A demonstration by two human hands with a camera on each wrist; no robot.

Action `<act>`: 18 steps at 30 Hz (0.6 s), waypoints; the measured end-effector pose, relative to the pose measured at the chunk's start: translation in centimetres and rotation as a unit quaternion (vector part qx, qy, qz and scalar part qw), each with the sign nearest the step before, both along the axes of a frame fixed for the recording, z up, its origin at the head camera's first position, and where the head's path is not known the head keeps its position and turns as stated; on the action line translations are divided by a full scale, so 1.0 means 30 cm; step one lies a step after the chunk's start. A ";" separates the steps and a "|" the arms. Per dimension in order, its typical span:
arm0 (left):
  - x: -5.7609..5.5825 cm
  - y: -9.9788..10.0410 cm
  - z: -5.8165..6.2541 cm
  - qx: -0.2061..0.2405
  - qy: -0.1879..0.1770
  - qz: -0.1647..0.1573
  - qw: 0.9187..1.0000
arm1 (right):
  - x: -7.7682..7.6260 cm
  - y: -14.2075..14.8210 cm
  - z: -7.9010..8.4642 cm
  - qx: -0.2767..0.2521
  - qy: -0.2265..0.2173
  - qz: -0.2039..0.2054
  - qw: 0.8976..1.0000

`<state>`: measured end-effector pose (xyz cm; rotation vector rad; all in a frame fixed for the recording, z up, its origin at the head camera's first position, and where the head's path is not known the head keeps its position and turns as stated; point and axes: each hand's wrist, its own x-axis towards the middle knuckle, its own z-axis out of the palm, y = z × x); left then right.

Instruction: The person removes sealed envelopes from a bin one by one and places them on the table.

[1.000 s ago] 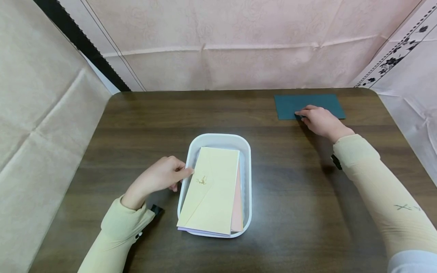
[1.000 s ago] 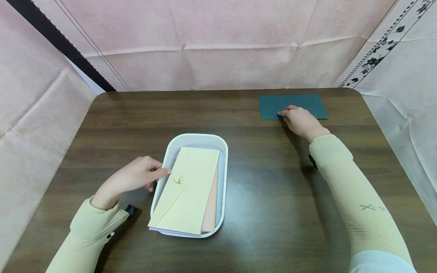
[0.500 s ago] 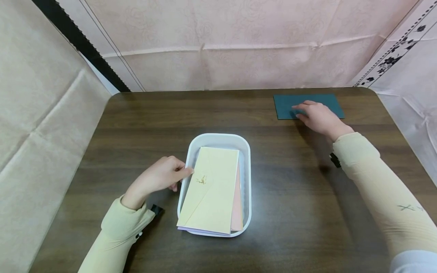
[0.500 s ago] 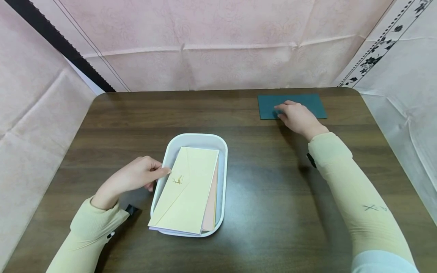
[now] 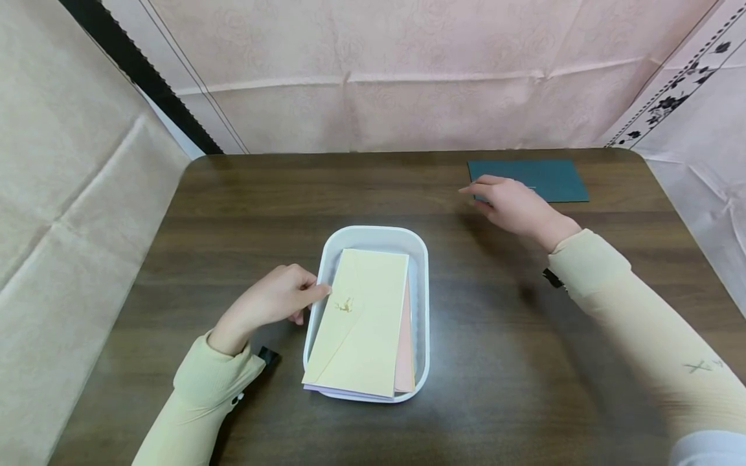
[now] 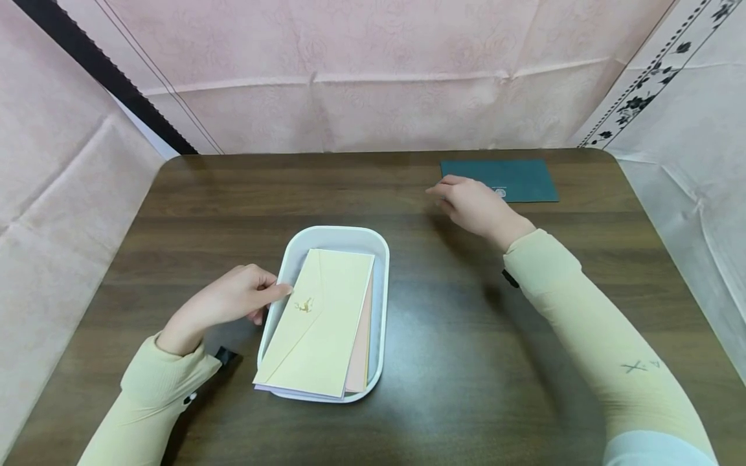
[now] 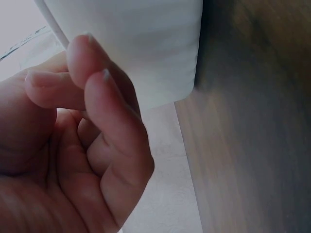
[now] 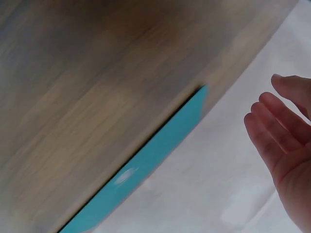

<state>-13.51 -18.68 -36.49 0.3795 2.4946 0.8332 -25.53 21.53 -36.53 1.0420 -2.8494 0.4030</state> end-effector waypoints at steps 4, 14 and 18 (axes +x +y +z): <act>-0.001 -0.001 0.002 0.001 -0.001 -0.002 1.000 | 0.026 -0.060 0.017 -0.031 0.013 0.047 0.998; 0.000 0.000 0.000 0.001 -0.006 0.001 1.000 | 0.109 -0.208 0.062 -0.078 0.042 0.126 0.988; 0.002 0.003 0.006 -0.003 -0.009 0.002 1.000 | 0.146 -0.250 0.070 -0.083 0.040 0.156 0.983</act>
